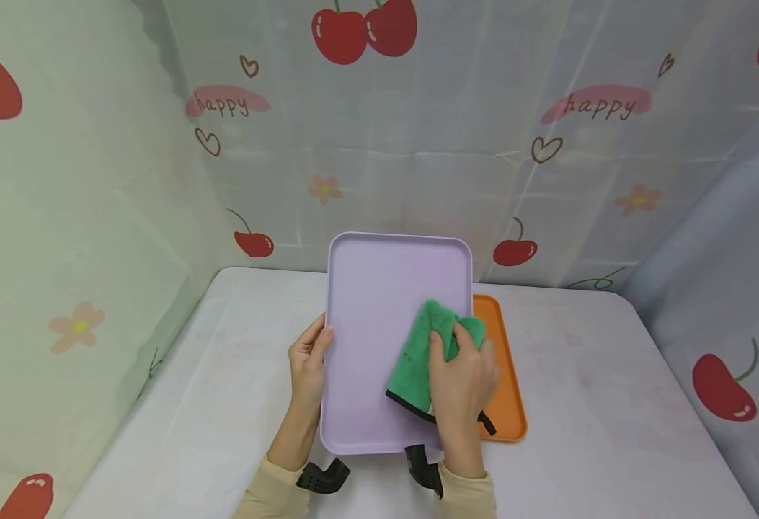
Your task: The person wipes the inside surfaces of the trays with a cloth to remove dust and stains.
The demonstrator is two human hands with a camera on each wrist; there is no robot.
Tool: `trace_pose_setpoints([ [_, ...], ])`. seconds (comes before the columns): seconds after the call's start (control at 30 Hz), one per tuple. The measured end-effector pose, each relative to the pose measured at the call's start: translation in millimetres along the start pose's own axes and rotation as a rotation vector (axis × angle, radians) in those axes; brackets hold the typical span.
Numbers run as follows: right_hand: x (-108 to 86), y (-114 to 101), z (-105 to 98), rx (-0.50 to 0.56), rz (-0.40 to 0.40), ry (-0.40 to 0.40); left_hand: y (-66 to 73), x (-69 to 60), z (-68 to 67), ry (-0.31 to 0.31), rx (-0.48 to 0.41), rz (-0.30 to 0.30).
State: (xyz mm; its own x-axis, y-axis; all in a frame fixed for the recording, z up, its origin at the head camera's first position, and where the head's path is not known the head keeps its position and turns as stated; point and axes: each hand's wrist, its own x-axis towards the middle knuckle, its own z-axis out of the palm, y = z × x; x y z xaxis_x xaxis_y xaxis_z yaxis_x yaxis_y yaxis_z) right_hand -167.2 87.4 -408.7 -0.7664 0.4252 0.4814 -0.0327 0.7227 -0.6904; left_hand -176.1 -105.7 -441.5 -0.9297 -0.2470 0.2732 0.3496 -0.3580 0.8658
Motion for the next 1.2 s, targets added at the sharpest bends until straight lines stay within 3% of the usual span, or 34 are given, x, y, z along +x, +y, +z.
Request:
trace_pose_setpoints([
  [0.27, -10.6, -15.5, 9.2, 0.001, -0.158, 0.018, -0.3, -0.2, 1.3, 0.015, -0.006, 0.004],
  [0.87, -36.4, -56.8, 28.8, 0.023, -0.483, -0.022, -4.4, -1.4, 1.6, 0.002, 0.017, 0.001],
  [1.2, -39.2, -58.2, 30.4, 0.021, -0.545, -0.037, -4.5, -1.1, 0.6, -0.027, -0.007, 0.024],
])
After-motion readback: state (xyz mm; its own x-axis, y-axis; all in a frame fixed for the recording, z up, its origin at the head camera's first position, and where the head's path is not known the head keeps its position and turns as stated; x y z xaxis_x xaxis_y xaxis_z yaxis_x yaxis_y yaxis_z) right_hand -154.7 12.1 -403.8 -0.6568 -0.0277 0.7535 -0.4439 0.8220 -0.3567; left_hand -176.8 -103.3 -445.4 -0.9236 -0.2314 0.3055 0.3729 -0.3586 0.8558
